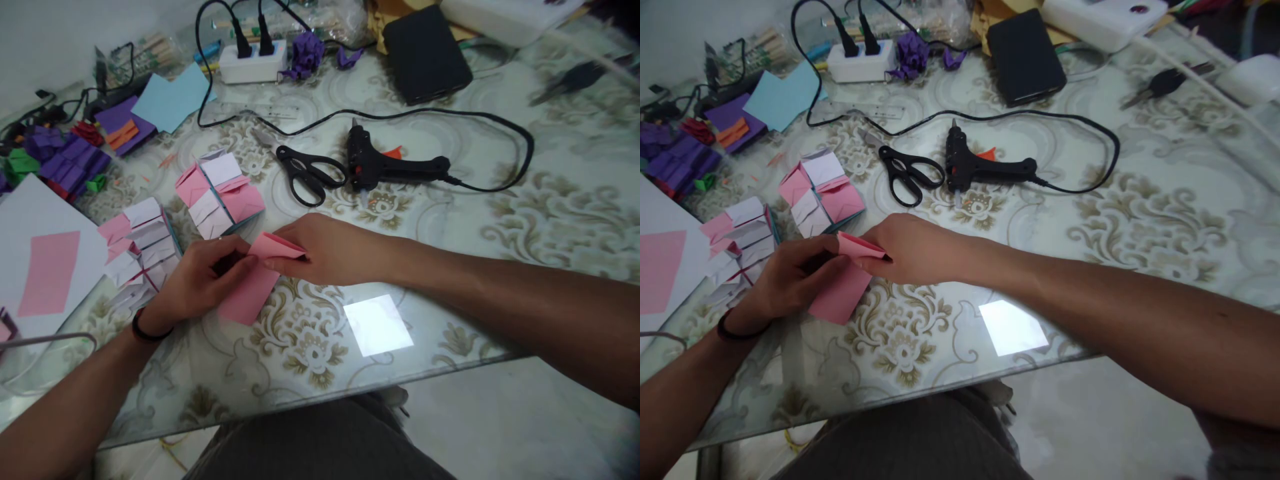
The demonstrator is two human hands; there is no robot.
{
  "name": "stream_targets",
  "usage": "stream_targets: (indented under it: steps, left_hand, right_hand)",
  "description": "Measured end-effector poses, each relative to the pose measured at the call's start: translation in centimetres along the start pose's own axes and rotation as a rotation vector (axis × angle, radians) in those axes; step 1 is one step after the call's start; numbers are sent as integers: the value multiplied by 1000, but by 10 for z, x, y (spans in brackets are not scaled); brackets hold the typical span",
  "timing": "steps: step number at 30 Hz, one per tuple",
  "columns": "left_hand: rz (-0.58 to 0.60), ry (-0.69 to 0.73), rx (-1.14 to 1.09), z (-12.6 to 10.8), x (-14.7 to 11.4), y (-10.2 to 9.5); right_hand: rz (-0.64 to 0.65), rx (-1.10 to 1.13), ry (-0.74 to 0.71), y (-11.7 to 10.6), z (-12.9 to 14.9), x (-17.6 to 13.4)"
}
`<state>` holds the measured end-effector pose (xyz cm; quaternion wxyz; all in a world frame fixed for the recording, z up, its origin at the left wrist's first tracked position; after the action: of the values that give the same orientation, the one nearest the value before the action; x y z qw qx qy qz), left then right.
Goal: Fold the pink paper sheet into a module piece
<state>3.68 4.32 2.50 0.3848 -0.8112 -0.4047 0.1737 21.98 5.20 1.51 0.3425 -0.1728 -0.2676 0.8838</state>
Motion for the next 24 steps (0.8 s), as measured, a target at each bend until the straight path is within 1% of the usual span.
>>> stream_targets:
  steps: [13,18,24]
  left_hand:
    - [-4,1,-8,1,-1,0]
    - [-15,40,-3,-2,0,-1]
    - [-10,7,-7,1,0,1]
  right_hand:
    - [0,6,1,1,-1,0]
    - [-2,7,0,1,-1,0]
    - [-26,-14,-21,0,0,-1]
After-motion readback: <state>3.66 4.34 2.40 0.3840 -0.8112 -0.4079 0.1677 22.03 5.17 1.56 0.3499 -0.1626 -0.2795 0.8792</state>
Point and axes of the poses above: each hand's wrist, its own x-axis towards the middle knuckle, its own y-axis out of the palm, z = x × y, the point moved 5 cm from there along x, towards the middle knuckle, and after that the axes turned 4 degrees about x, right-handed, at the moved point
